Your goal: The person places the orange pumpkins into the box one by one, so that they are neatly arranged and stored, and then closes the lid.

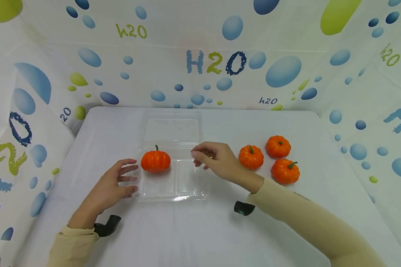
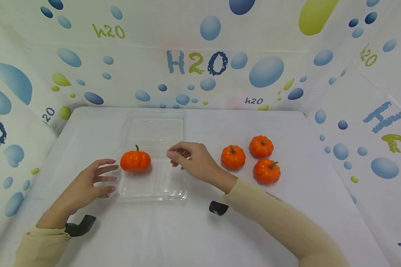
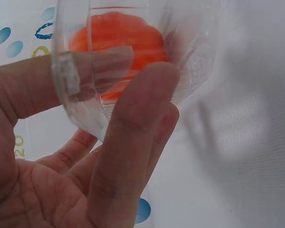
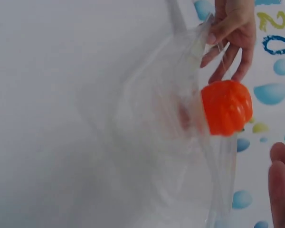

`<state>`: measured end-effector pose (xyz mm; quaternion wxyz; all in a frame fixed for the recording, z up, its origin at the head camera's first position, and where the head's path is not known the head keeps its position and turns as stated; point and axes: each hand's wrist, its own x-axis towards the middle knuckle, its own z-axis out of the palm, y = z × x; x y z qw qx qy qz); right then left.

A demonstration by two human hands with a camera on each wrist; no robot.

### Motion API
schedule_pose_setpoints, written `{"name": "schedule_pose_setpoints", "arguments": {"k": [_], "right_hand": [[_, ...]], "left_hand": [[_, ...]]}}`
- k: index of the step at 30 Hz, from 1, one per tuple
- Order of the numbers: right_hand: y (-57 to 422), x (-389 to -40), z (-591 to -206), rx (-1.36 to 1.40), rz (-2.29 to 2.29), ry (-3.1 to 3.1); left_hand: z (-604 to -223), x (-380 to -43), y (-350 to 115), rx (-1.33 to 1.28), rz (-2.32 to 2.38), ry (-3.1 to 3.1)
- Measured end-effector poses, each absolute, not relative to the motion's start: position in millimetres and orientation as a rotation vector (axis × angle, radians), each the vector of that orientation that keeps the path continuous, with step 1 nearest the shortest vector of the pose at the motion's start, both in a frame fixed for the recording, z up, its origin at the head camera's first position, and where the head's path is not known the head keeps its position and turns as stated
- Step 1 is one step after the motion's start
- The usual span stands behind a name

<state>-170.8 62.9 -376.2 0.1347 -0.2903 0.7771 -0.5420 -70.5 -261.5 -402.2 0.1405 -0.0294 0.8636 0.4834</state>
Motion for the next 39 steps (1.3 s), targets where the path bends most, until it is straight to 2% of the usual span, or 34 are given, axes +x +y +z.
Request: {"name": "schedule_pose_setpoints", "arguments": {"k": [11,18,28,39], "right_hand": [[141.6,-171.2,-388.5,-1.056,-1.595,2.801],[179.0,-177.9,-377.1,-0.909,-1.632,2.952],[188.2,-173.5,-314.8,-0.849,-1.624,3.021],[216.0,-203.3,-342.2,-0.417,-1.459,2.788]], "left_hand": [[-403.4,-69.6,-262.7,-0.090,1.399,2.490],[-402.8,-68.8,-263.5,-0.080,1.407,2.500],[-401.0,-69.2,-263.2,-0.076,1.389,2.511],[-399.8,-69.3,-263.1,-0.066,1.412,2.495]]}}
